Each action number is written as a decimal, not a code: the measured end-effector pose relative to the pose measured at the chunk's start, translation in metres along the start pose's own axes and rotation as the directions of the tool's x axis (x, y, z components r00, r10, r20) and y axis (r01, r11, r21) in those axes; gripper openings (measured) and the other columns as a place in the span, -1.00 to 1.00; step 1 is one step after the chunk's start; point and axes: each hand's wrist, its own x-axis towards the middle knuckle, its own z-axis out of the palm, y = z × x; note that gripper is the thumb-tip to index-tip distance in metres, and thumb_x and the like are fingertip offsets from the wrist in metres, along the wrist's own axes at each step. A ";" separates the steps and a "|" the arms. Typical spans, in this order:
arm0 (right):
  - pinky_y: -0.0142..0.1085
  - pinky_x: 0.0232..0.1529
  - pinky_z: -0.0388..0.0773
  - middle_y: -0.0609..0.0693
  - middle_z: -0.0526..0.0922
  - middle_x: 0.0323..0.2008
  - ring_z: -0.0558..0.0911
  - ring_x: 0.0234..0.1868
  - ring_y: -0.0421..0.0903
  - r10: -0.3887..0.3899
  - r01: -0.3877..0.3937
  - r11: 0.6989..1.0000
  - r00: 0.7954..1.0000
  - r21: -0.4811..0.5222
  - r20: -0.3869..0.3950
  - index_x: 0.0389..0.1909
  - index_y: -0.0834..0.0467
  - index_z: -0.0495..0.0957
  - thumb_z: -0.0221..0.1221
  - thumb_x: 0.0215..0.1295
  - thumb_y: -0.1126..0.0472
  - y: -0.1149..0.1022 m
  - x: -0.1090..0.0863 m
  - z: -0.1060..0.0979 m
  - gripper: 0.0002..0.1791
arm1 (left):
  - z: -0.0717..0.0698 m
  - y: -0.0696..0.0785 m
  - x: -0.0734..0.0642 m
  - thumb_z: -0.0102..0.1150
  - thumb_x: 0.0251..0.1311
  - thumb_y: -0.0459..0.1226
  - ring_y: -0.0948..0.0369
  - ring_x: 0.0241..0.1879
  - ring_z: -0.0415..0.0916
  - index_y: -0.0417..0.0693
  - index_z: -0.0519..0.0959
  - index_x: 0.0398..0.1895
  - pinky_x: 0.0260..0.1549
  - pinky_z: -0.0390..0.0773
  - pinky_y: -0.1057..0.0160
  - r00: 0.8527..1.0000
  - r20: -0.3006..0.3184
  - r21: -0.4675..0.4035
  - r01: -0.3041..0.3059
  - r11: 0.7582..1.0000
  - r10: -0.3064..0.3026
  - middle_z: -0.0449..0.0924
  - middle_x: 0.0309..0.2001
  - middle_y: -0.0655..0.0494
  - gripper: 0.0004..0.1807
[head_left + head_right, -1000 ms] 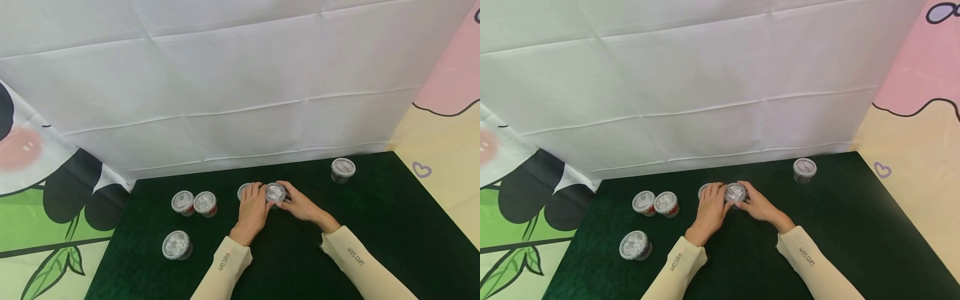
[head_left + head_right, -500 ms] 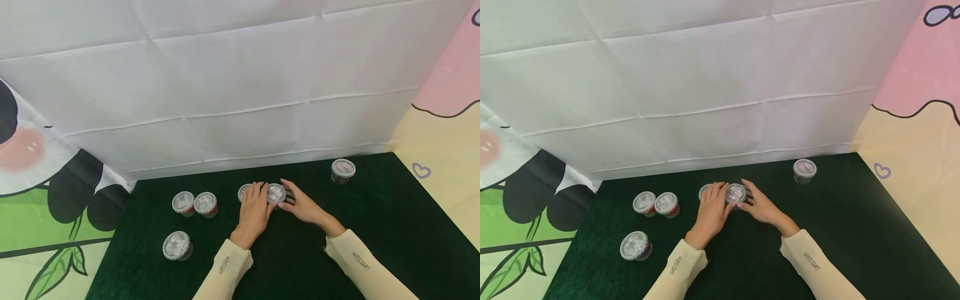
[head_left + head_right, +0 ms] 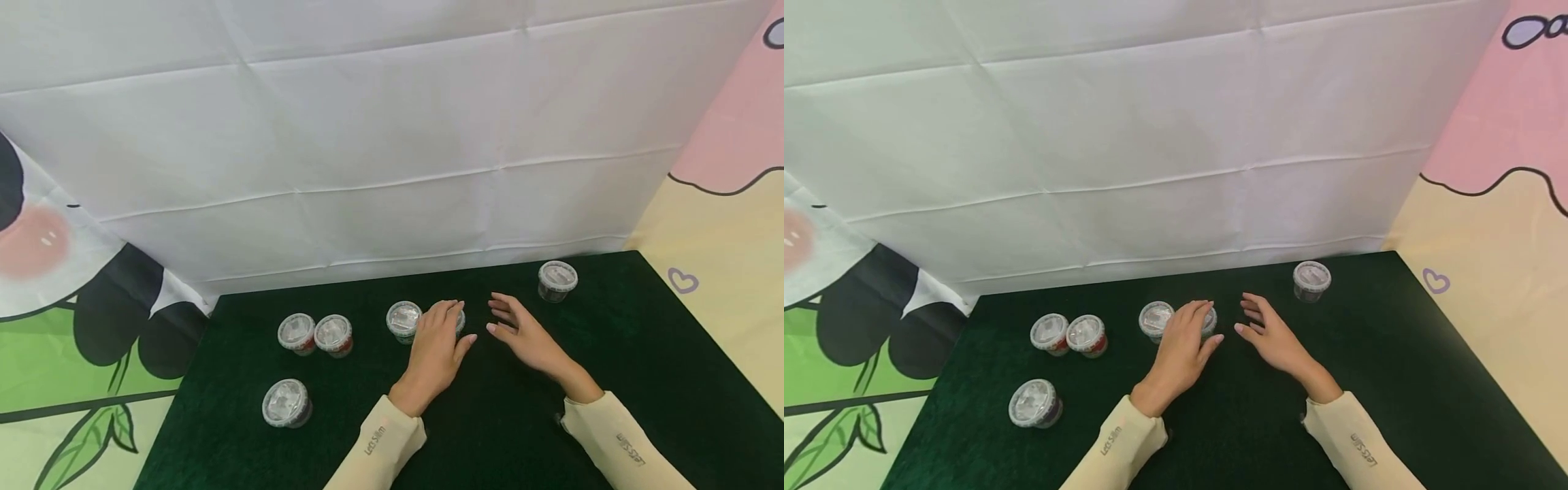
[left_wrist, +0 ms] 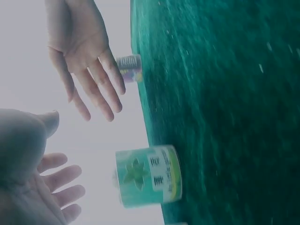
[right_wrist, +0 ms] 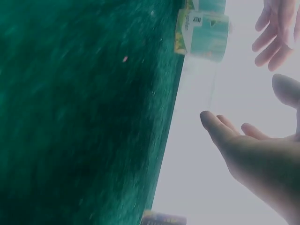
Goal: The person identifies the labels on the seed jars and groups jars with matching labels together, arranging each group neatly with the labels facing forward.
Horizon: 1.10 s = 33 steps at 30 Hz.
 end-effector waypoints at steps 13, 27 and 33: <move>0.35 0.43 0.30 0.48 0.17 0.54 0.22 0.54 0.46 0.070 -0.071 0.997 0.996 -0.014 -0.046 0.63 0.33 -0.04 0.07 0.66 0.22 0.011 -0.022 -0.025 -0.28 | 0.006 0.026 0.004 0.11 0.59 -0.02 0.09 0.57 0.23 -0.04 0.26 0.60 0.54 0.25 -0.08 0.994 0.095 -0.232 -0.028 0.972 0.051 0.30 0.56 0.00 -0.35; 0.43 0.38 0.30 0.54 0.18 0.50 0.24 0.50 0.52 0.131 -0.141 0.988 0.983 -0.068 -0.127 0.61 0.41 -0.06 0.01 0.70 0.22 0.025 -0.035 -0.050 -0.30 | 0.027 0.038 0.018 0.03 0.64 -0.03 0.10 0.54 0.27 0.03 0.22 0.62 0.49 0.35 -0.04 0.978 0.203 -0.594 0.154 0.790 -0.039 0.28 0.56 0.05 -0.39; 0.40 0.40 0.30 0.53 0.20 0.49 0.28 0.50 0.49 0.139 -0.152 0.986 0.977 -0.066 -0.164 0.60 0.42 -0.06 0.00 0.70 0.20 0.027 -0.037 -0.059 -0.31 | 0.039 0.040 0.025 0.02 0.64 -0.05 0.10 0.50 0.32 0.01 0.24 0.60 0.49 0.36 0.04 0.975 0.211 -0.694 0.201 0.692 -0.073 0.33 0.54 0.05 -0.41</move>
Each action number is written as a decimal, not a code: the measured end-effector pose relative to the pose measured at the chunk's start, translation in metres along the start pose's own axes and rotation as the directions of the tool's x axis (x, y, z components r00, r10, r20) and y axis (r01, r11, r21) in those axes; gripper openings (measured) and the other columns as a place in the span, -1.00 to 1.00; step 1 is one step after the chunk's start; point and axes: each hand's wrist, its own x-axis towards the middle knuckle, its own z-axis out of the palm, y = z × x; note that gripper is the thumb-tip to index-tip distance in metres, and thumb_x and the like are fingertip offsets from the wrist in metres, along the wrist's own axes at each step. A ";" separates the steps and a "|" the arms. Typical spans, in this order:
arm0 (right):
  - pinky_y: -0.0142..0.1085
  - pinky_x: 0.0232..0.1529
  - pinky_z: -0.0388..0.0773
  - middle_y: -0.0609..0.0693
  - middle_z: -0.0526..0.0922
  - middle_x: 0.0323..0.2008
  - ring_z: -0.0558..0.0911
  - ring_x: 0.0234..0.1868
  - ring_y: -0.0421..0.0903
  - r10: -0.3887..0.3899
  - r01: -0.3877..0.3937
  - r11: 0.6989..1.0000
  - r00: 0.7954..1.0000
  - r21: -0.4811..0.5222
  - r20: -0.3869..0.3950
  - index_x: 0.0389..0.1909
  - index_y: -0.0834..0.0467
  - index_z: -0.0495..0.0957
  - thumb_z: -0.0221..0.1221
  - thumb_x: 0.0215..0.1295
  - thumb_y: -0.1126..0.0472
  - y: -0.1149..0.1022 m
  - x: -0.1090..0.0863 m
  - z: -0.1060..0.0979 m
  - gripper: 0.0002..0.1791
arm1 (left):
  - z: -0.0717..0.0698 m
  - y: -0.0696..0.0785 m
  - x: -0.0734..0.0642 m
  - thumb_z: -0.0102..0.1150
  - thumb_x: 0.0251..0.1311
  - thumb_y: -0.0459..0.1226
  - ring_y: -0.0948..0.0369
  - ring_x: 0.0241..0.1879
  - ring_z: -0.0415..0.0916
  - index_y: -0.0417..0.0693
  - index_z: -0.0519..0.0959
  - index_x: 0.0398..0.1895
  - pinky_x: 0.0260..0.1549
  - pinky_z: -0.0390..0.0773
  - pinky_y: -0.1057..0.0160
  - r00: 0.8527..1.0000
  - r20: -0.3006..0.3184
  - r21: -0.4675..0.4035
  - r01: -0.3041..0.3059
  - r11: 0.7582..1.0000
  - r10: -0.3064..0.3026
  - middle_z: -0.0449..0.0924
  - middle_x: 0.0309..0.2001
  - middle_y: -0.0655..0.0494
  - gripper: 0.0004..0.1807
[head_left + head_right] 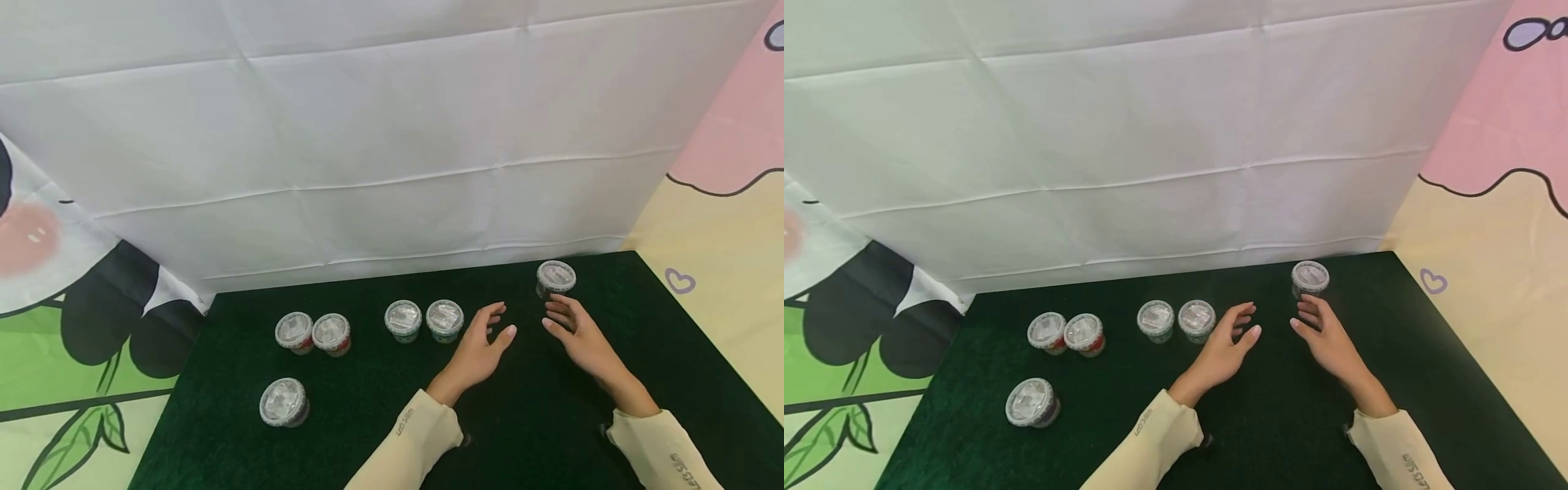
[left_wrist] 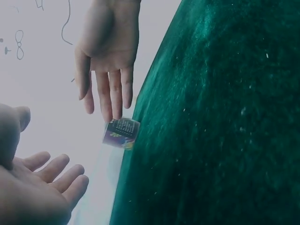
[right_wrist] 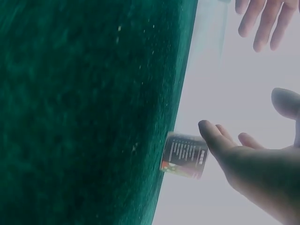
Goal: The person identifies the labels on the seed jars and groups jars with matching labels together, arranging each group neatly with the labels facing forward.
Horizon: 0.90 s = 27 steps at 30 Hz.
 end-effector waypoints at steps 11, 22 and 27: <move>0.34 0.41 0.31 0.54 0.22 0.48 0.31 0.49 0.46 0.058 -0.057 0.998 0.990 0.008 -0.127 0.59 0.46 -0.08 -0.01 0.70 0.14 0.005 0.002 -0.012 -0.27 | 0.018 -0.002 0.016 0.02 0.64 -0.08 0.10 0.48 0.36 -0.01 0.26 0.59 0.48 0.36 0.01 0.999 -0.027 -0.109 0.026 0.994 -0.029 0.38 0.52 0.08 -0.43; 0.35 0.41 0.31 0.56 0.17 0.49 0.30 0.49 0.47 0.078 -0.072 0.997 0.973 0.035 -0.216 0.61 0.45 -0.12 0.05 0.67 0.12 0.014 0.012 -0.019 -0.20 | 0.028 -0.008 0.032 0.04 0.63 -0.10 0.04 0.48 0.36 0.00 0.29 0.57 0.44 0.42 0.02 0.994 -0.048 -0.174 0.084 0.981 -0.094 0.39 0.50 0.09 -0.46; 0.36 0.42 0.30 0.57 0.12 0.51 0.27 0.50 0.50 0.089 -0.083 0.996 0.970 0.039 -0.226 0.62 0.43 -0.15 0.08 0.65 0.11 0.016 0.017 -0.023 -0.16 | 0.032 -0.008 0.041 0.04 0.64 -0.08 0.06 0.47 0.37 0.04 0.30 0.56 0.42 0.44 0.02 0.991 -0.045 -0.208 0.111 0.972 -0.122 0.39 0.50 0.13 -0.46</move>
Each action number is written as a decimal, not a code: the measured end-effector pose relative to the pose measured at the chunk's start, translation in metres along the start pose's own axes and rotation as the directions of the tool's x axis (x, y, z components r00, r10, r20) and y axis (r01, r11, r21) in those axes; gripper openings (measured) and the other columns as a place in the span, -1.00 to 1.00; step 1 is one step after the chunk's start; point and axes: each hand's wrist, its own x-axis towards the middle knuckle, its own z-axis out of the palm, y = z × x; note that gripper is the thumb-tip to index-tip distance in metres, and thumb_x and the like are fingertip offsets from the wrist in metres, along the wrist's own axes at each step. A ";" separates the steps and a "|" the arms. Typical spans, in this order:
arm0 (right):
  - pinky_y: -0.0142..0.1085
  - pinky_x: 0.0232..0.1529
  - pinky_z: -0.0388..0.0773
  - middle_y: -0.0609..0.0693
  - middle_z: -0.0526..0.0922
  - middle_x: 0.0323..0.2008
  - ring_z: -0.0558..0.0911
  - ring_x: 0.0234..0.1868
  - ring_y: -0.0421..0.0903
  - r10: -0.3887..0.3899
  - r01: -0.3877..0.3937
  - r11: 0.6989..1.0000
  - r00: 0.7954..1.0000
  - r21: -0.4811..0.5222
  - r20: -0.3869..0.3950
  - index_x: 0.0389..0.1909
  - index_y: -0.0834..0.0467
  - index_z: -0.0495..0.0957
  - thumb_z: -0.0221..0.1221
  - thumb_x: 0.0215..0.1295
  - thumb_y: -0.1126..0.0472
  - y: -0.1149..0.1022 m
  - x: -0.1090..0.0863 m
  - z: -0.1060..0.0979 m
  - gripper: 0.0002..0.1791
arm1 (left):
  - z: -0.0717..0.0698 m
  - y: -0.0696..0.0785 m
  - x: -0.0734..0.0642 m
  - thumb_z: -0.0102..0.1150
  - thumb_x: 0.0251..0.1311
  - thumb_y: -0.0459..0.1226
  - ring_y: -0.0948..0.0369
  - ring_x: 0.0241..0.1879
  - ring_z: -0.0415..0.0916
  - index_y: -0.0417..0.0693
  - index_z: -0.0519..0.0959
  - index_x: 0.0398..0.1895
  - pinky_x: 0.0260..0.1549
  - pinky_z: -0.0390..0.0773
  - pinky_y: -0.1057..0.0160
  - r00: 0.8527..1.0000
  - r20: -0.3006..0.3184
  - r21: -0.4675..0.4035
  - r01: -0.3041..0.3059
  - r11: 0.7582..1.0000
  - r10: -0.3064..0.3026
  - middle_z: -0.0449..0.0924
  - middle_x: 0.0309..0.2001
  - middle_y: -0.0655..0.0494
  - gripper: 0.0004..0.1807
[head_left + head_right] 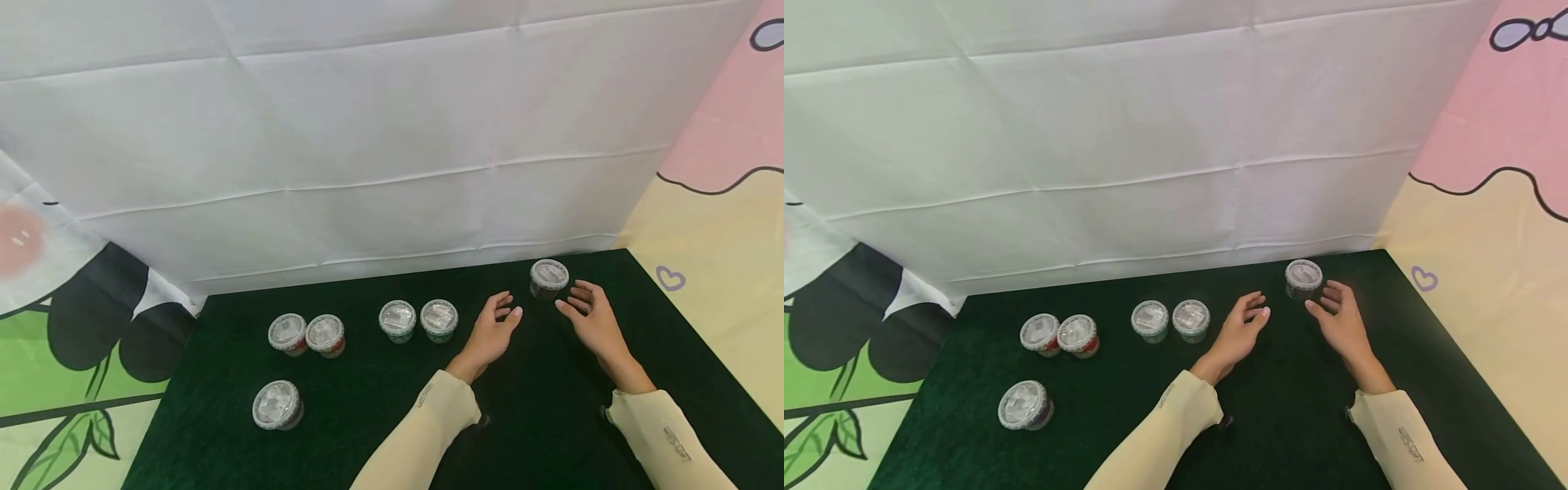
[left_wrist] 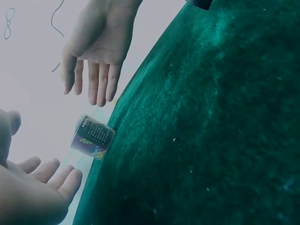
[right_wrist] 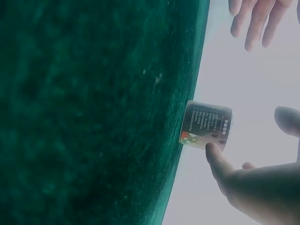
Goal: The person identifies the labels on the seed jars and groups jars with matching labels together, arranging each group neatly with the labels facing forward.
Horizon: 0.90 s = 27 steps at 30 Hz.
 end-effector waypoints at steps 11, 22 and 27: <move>0.38 0.42 0.28 0.57 0.06 0.54 0.22 0.52 0.52 0.018 -0.018 1.000 1.000 -0.012 0.001 0.64 0.40 -0.19 0.13 0.62 0.13 0.005 0.014 -0.004 -0.10 | 0.014 0.001 0.017 0.05 0.63 -0.08 0.03 0.47 0.37 0.04 0.30 0.56 0.39 0.47 0.03 1.000 -0.004 -0.015 0.019 1.000 -0.019 0.40 0.50 0.14 -0.46; 0.38 0.41 0.30 0.58 0.04 0.54 0.22 0.51 0.53 0.013 -0.013 0.999 1.000 -0.044 0.008 0.64 0.42 -0.18 0.14 0.61 0.12 0.010 0.029 -0.003 -0.10 | 0.028 0.003 0.030 0.00 0.65 -0.04 0.11 0.49 0.34 0.04 0.23 0.62 0.42 0.44 0.06 0.999 0.024 0.014 0.041 0.999 -0.041 0.33 0.55 0.16 -0.41; 0.37 0.41 0.32 0.57 0.05 0.54 0.22 0.52 0.51 0.014 -0.013 0.999 1.000 -0.049 0.015 0.64 0.42 -0.19 0.14 0.61 0.14 0.009 0.036 -0.002 -0.10 | 0.032 0.006 0.035 -0.02 0.65 -0.02 0.13 0.51 0.32 0.03 0.20 0.63 0.45 0.41 0.05 0.998 0.025 -0.011 0.058 0.998 -0.057 0.30 0.57 0.16 -0.39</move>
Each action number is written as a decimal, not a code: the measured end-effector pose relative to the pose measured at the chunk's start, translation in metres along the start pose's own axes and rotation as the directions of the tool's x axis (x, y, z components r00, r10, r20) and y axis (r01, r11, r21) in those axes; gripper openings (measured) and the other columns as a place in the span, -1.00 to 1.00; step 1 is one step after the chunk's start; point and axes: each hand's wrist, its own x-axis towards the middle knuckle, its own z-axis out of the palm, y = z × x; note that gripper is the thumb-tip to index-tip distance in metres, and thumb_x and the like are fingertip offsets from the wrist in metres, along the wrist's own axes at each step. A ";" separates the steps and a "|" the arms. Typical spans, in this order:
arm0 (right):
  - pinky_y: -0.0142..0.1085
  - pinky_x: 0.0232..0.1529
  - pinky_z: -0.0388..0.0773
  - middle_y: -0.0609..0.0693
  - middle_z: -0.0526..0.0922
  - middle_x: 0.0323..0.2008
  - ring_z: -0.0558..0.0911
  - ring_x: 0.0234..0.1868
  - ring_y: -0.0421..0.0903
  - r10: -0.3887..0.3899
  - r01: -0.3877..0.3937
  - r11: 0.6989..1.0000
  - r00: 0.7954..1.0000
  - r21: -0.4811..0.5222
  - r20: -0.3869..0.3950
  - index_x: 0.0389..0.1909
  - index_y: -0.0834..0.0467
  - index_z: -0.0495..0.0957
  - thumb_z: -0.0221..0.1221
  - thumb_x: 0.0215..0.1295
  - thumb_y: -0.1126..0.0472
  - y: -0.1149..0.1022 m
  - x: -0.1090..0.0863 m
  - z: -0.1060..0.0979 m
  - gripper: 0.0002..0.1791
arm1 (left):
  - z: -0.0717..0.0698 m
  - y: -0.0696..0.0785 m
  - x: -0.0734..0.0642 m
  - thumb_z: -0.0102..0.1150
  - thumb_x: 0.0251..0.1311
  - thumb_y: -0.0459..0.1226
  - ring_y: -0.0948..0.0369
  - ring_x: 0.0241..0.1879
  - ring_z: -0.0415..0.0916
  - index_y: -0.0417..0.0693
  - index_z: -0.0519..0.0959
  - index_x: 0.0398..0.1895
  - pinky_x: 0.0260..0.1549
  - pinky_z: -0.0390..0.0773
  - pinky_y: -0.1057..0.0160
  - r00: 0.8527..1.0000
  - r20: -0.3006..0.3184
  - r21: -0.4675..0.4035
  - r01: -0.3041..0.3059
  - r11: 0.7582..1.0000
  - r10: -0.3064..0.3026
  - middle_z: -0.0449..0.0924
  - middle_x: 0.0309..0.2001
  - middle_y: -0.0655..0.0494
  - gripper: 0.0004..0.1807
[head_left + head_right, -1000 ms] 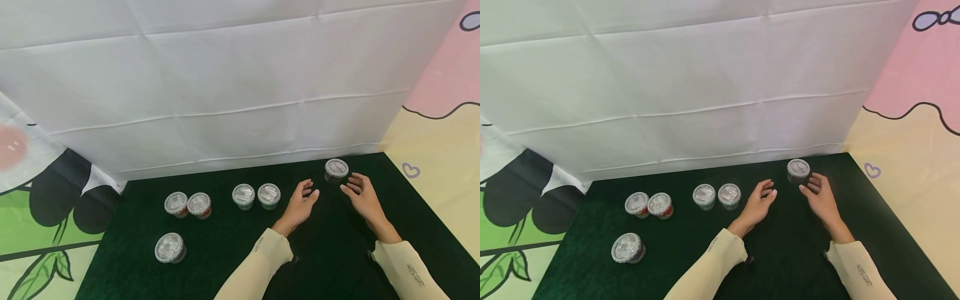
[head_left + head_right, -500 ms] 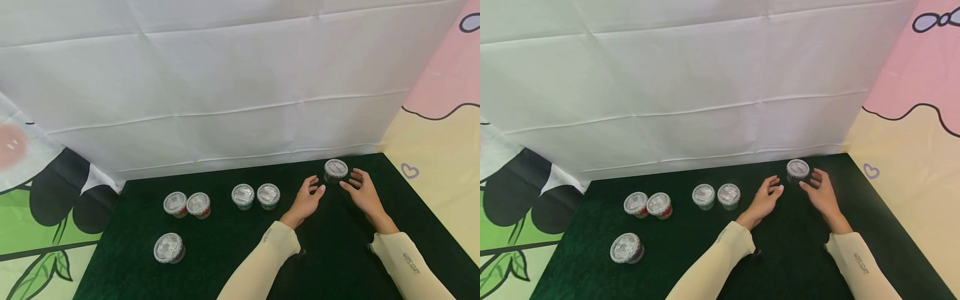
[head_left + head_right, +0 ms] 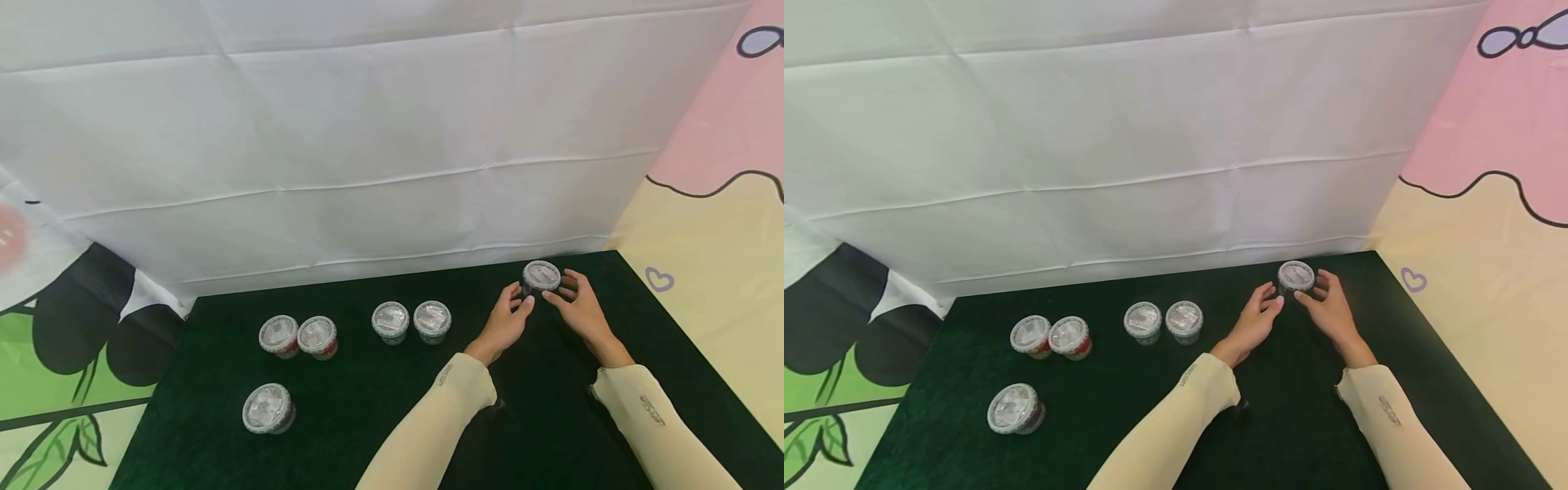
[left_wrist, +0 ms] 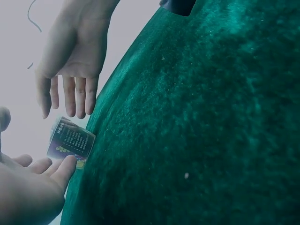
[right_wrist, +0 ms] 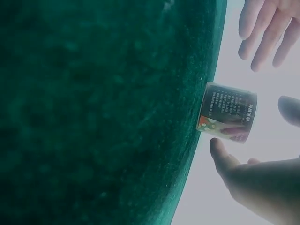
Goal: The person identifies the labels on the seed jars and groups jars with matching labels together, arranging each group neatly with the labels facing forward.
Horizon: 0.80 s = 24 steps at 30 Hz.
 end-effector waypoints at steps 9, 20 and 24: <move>0.34 0.42 0.32 0.56 0.02 0.55 0.20 0.53 0.51 0.008 -0.009 1.000 1.000 0.002 0.026 0.65 0.41 -0.23 0.14 0.61 0.15 -0.003 0.007 0.001 -0.09 | 0.005 0.001 0.011 -0.01 0.63 0.02 0.15 0.52 0.31 0.05 0.18 0.65 0.47 0.39 0.06 0.999 0.000 -0.029 0.042 0.999 -0.042 0.28 0.60 0.17 -0.34; 0.32 0.39 0.37 0.57 0.10 0.51 0.26 0.50 0.50 -0.025 0.026 0.999 0.999 -0.022 0.028 0.64 0.42 -0.17 0.14 0.59 0.18 0.000 0.015 0.003 -0.12 | 0.010 -0.004 0.021 -0.12 0.63 0.12 0.09 0.61 0.15 -0.01 0.14 0.68 0.59 0.13 -0.03 0.997 0.014 -0.090 0.077 0.993 -0.076 0.22 0.64 0.08 -0.28; 0.29 0.35 0.41 0.55 0.19 0.46 0.32 0.45 0.48 -0.039 0.040 0.998 0.999 -0.046 0.014 0.63 0.42 -0.09 0.15 0.58 0.20 0.001 0.018 0.006 -0.16 | 0.010 -0.008 0.024 -0.13 0.63 0.11 0.07 0.59 0.19 -0.04 0.14 0.68 0.56 0.23 -0.01 0.997 0.037 -0.127 0.066 0.990 -0.062 0.21 0.64 0.01 -0.27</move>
